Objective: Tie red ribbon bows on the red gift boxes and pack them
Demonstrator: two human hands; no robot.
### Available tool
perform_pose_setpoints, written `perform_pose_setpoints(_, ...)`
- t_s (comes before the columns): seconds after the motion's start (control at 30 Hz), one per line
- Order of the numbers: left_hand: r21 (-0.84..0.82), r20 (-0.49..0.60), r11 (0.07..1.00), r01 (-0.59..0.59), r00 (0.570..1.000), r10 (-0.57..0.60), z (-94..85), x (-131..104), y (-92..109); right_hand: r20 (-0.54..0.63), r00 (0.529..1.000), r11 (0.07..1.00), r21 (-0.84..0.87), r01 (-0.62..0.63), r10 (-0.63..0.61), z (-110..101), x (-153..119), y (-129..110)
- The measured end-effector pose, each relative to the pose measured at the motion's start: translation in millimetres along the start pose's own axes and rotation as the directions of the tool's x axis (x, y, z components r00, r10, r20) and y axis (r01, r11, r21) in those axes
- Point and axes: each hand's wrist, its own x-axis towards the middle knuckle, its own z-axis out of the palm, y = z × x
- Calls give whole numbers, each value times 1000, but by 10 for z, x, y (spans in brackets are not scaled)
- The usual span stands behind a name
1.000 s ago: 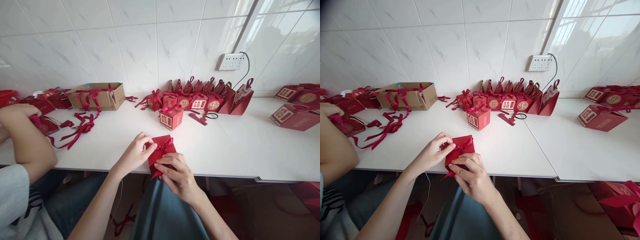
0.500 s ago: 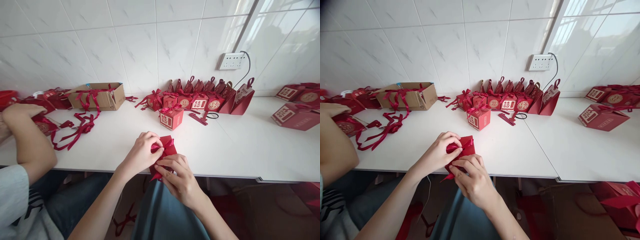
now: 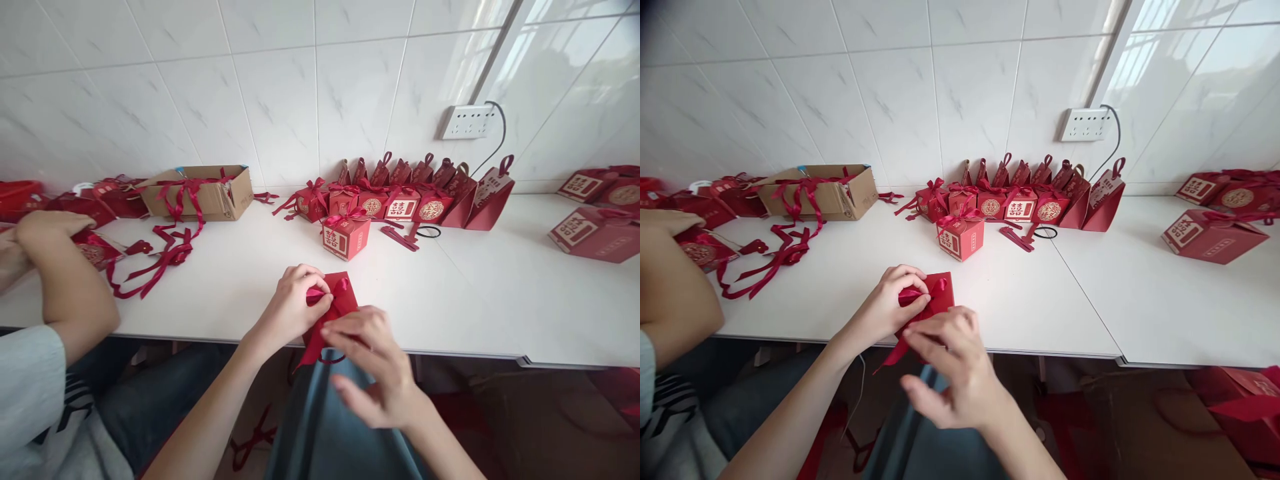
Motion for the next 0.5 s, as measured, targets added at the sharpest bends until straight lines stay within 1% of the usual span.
perform_pose_setpoints(0.03, -13, 1, 1000, 0, 1000, 0, 2, -4, -7, -46, 995, 996, 8, -87, 87, -43, 22, 59)
perform_pose_setpoints(0.07, -25, 0, 1000, 2, 1000, -2, 5, -8, -13, -85, 977, 980, -1, -197, 196, -76, 47, 136)
perform_pose_setpoints(0.1, -33, -3, 999, 7, 1000, -7, 9, -12, -17, -105, 945, 950, -20, -313, 309, -96, 75, 226)
perform_pose_setpoints(0.13, -39, -7, 999, 12, 1000, -12, 12, -16, -19, -99, 910, 913, -38, -407, 402, -104, 104, 326)
perform_pose_setpoints(0.17, -41, -9, 999, 16, 1000, -17, 15, -20, -21, -59, 884, 884, -38, -466, 463, -101, 133, 426)
perform_pose_setpoints(0.2, -43, -11, 999, 20, 1000, -21, 18, -22, -21, 0, 867, 867, -22, -499, 499, -91, 160, 521)
perform_pose_setpoints(0.27, -50, -17, 999, 22, 1000, -23, 22, -26, -20, 112, 846, 849, 29, -527, 521, -69, 212, 664)
perform_pose_setpoints(0.33, -59, -22, 998, 22, 999, -23, 26, -27, -18, 163, 844, 847, 69, -527, 511, -70, 261, 724)
perform_pose_setpoints(0.43, -65, -28, 998, 22, 999, -24, 30, -29, -19, 198, 864, 869, 87, -487, 464, -126, 338, 697)
perform_pose_setpoints(0.5, -64, -29, 998, 27, 999, -29, 32, -32, -21, 250, 863, 879, 78, -470, 439, -172, 390, 660)
